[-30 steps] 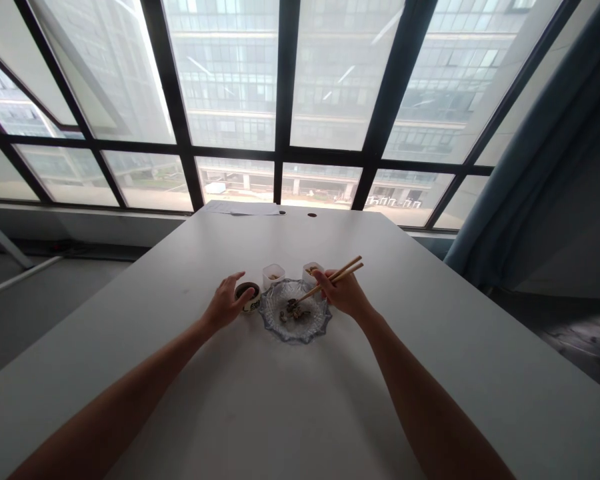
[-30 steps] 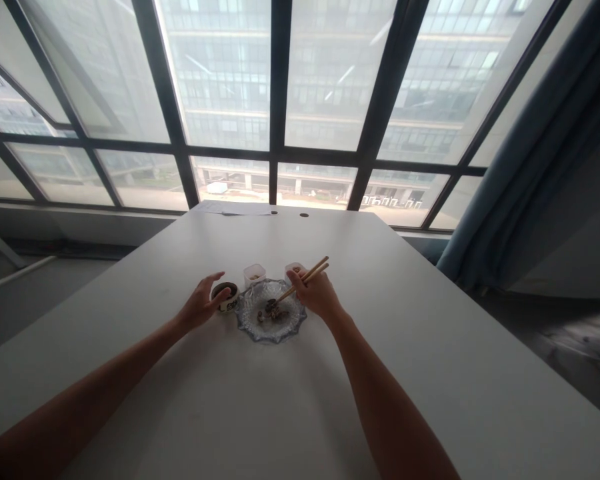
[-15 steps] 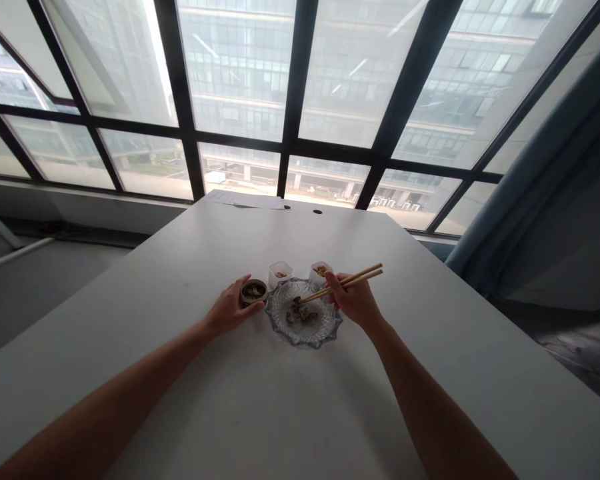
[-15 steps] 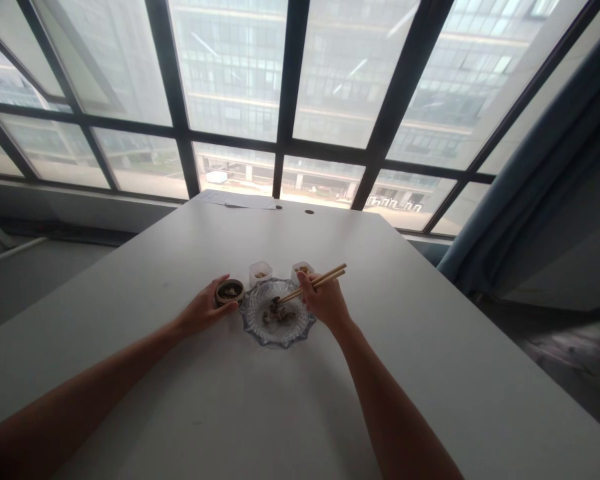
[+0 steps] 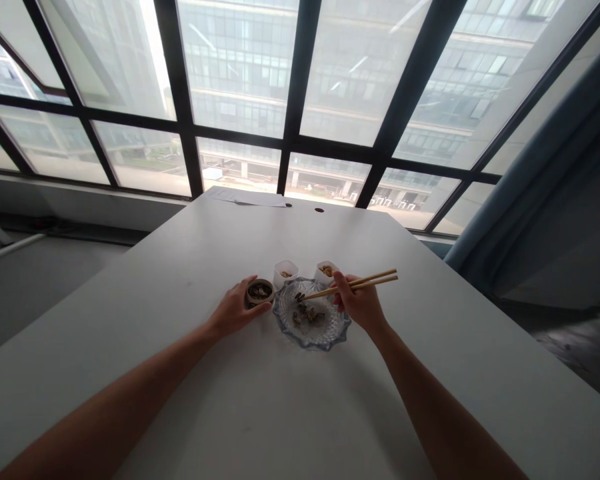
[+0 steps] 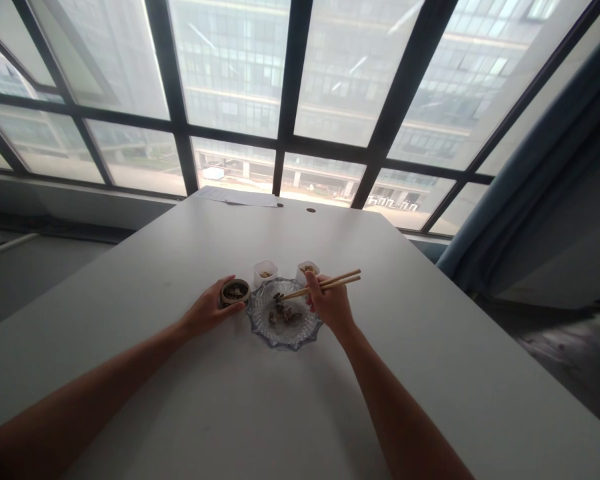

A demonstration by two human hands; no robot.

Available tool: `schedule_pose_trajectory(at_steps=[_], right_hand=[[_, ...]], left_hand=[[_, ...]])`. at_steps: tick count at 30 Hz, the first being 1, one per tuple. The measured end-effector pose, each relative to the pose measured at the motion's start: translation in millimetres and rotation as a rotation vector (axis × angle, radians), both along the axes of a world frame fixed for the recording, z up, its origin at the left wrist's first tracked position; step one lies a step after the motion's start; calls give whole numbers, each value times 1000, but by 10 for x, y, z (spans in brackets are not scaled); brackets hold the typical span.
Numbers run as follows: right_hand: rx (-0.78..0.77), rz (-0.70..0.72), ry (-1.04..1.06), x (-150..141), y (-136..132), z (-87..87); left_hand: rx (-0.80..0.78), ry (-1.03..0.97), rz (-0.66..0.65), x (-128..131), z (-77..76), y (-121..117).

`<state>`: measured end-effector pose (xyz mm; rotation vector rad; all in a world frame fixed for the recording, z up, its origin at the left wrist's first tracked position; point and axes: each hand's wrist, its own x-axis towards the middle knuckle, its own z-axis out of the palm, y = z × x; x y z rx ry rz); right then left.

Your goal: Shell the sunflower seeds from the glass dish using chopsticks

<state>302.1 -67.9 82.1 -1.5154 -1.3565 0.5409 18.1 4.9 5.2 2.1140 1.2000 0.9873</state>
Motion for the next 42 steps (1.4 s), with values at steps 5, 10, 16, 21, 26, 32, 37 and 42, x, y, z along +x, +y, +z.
schedule_pose_trajectory(at_steps=[5,10,16,21,26,32,37,42], right_hand=[[20,14,-22,-29,6,-62],[68,134,-141,-12,-24,-81],[215,307,-480,76,-135,103],[167,165,-164,44,-108,105],[197,63,133,-305,-120,23],[134,334,68,-538,-161,-74],[227,1,143,-288,-93,26],[97,-115,105,-113,-43,23]], left_hand=[[-5,-11,-8,5,0,-14],[-2,-22,-10,9,-6,-11],[-4,-18,-10,2,-4,-10],[2,-38,-9,7,-3,-10],[14,-59,-21,10,56,-34],[44,-78,-46,10,66,-37],[38,-85,-41,13,39,-26],[22,-78,-36,5,57,-38]])
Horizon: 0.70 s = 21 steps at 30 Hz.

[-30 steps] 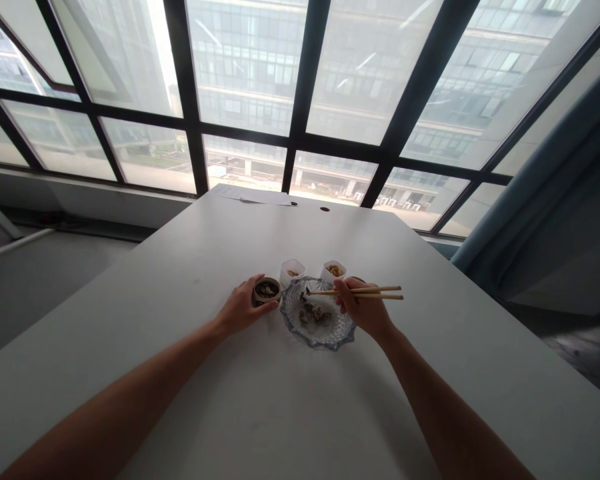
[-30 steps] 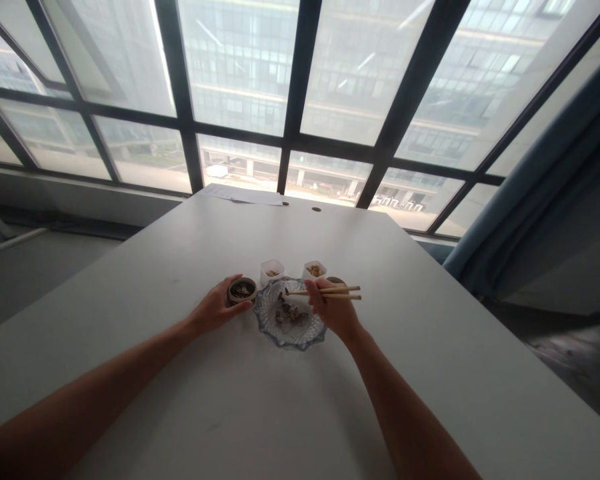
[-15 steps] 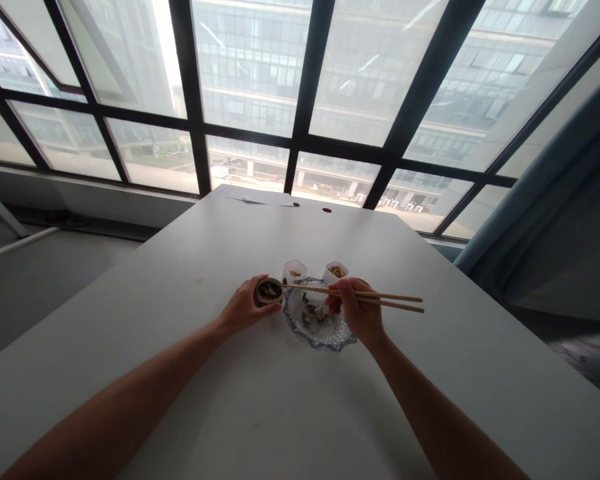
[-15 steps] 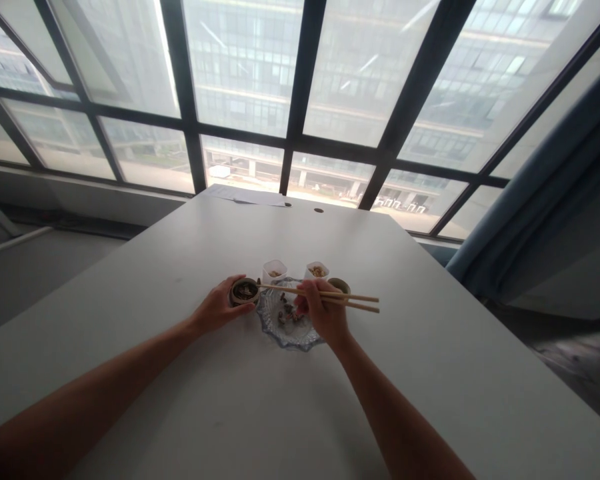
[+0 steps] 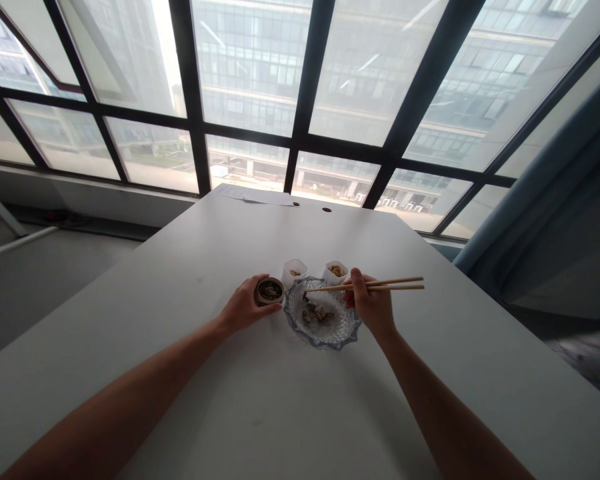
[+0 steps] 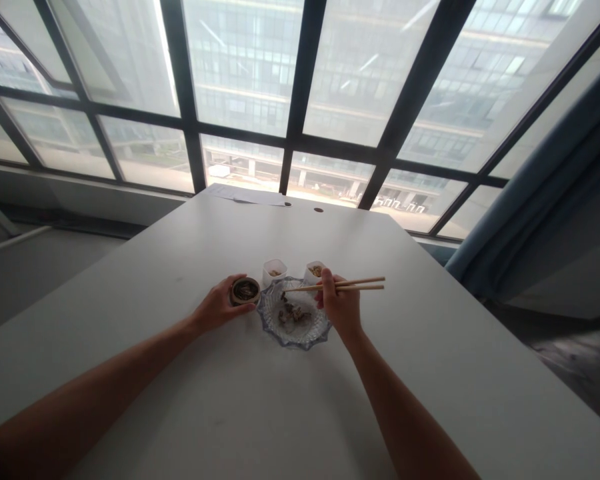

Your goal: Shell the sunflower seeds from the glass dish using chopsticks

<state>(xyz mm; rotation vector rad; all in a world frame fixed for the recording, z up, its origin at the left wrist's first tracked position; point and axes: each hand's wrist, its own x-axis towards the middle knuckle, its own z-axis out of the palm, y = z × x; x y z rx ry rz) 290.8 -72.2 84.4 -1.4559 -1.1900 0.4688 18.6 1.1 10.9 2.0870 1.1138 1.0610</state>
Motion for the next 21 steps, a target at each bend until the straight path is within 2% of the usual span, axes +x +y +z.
schedule_pose_trajectory(at_steps=[6,15,18,21], right_hand=[[-28,101,-30,-63,22,-126],[-45,152,-73,6,1,-90],[-35,212,-168,24,-32,-62],[-9,331,-339,13,-102,-14]], left_hand=[[-6,8,-6,-1,24,-8],[-14,-5,-17,-5,29,-11],[-10,-8,-15,-5,26,-10],[-14,-9,-12,-3,18,-6]])
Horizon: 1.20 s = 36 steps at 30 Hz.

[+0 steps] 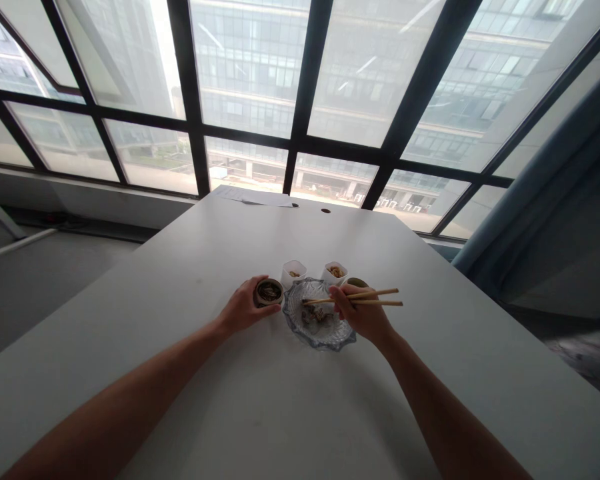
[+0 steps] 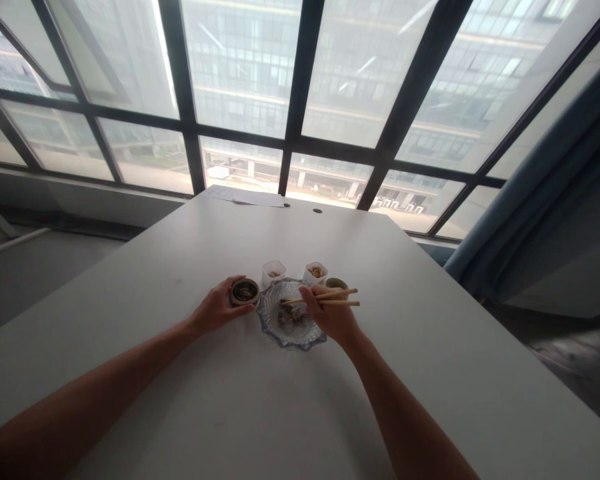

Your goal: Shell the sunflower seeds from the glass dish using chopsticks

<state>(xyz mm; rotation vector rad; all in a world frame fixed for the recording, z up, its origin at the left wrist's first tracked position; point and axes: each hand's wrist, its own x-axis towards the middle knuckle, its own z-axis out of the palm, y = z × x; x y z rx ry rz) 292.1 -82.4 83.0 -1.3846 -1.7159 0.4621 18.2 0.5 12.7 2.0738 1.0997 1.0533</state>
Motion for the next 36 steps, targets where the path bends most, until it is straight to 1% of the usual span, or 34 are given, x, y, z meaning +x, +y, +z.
schedule_pose_trajectory(at_steps=[3,5,6,8,11,12,14,15,17,19,22,24,25,27,29,31,32,34,36], right_hand=[[99,89,-139,-34,-75,27],[123,101,-132,-54,-97,14],[110,88,-88,-59,-95,0],[61,0,89,-56,-62,-30],[-2,-226,461,-27,16,-46],[-15,-283,554,-21,34,-42],[-9,-329,645,-38,36,-28],[16,-320,645,-69,20,-22],[96,-254,580,-181,-40,-15],[203,-132,440,-340,-110,-13],[348,95,141,-565,-173,-5],[389,168,15,-629,-176,7],[389,163,0,-621,-172,15],[377,84,47,-523,-159,31],[365,-23,123,-340,-151,49],[336,-87,165,-119,-149,63],[301,-87,162,-13,-150,66],[207,-36,121,164,-151,66],[126,23,79,270,-151,56]], left_hand=[[-9,-5,0,3,-12,6],[-10,-6,0,3,-18,10],[-8,-7,-1,4,-18,11],[-5,-8,-3,4,-17,12],[-1,-14,-4,7,-11,11],[1,-17,-4,8,-11,11],[6,-22,-5,10,-11,12],[5,-23,-5,11,-12,12],[2,-23,-7,12,-12,12],[-1,-19,-9,10,-9,10],[4,-16,-11,7,0,3],[4,-17,-10,6,4,1],[4,-17,-10,7,4,1],[4,-12,-11,10,1,3],[8,-8,-10,15,-5,6],[10,-11,-4,17,-10,9],[10,-13,-2,17,-12,10],[8,-14,1,11,-13,12],[11,-8,3,1,-10,13]])
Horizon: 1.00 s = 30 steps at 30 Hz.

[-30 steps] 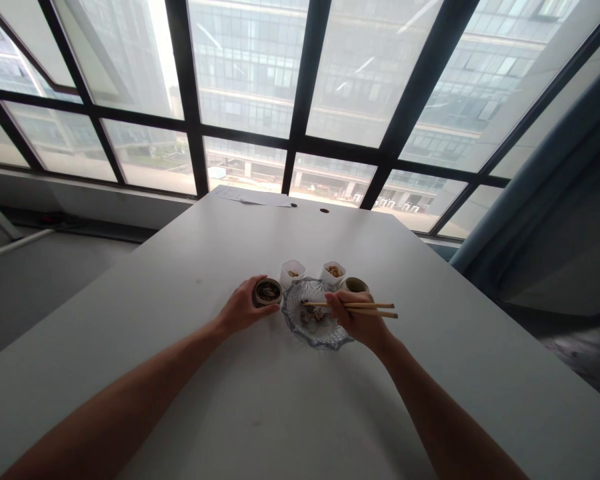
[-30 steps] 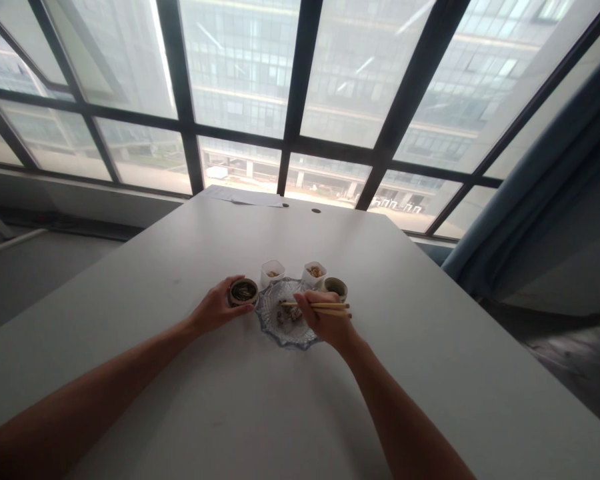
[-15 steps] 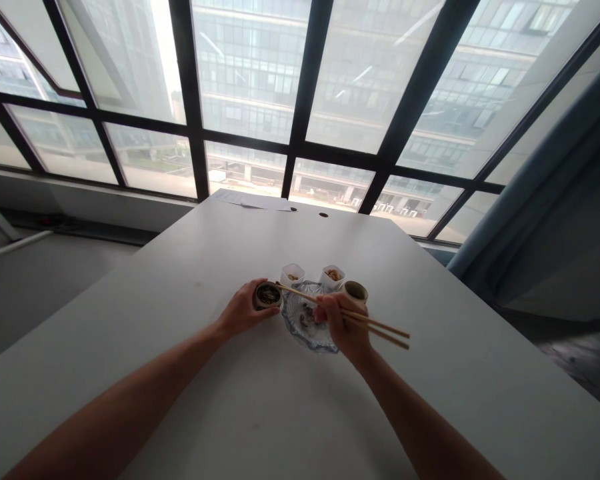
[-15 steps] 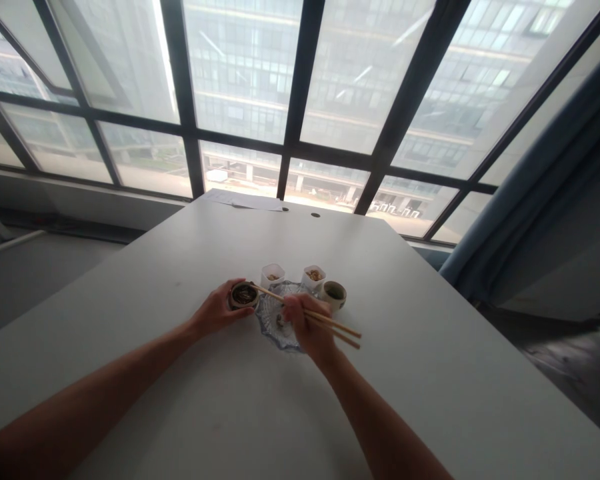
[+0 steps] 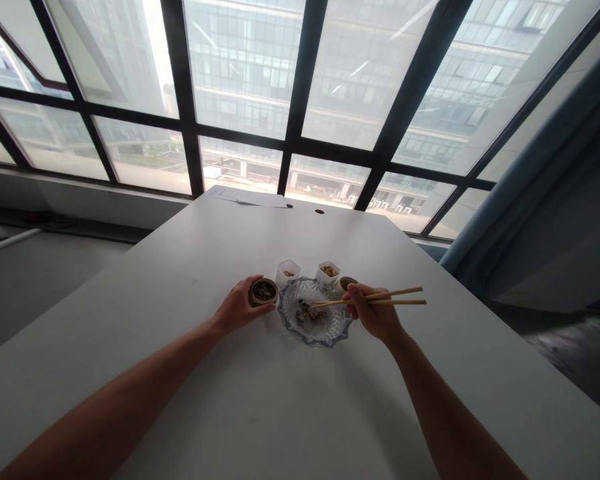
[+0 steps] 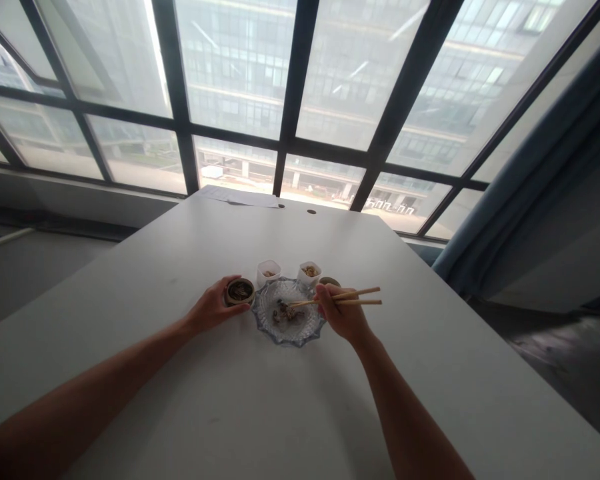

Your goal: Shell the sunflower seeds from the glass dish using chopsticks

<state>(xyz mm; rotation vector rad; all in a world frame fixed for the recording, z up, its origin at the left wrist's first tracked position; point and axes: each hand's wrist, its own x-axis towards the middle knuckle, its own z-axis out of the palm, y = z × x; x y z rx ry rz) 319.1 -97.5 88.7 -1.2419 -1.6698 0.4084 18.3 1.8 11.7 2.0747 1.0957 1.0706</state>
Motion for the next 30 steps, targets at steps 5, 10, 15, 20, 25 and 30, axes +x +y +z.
schedule_pose_trajectory(at_steps=[5,10,15,20,25,30], right_hand=[[-27,20,-39,8,17,-47],[-67,-49,4,-56,52,-105],[-60,-134,-10,-67,49,-102],[-73,-62,-49,-82,38,-82],[-90,-8,-96,-92,52,-133],[-134,-193,205,-114,96,-120]], left_hand=[[-1,14,0,-17,14,-3],[-7,10,-5,-6,21,-8],[-1,13,-7,-7,14,-7],[3,9,6,-6,10,-7],[-7,11,-5,-4,17,-10],[-7,12,-2,-10,14,-7]])
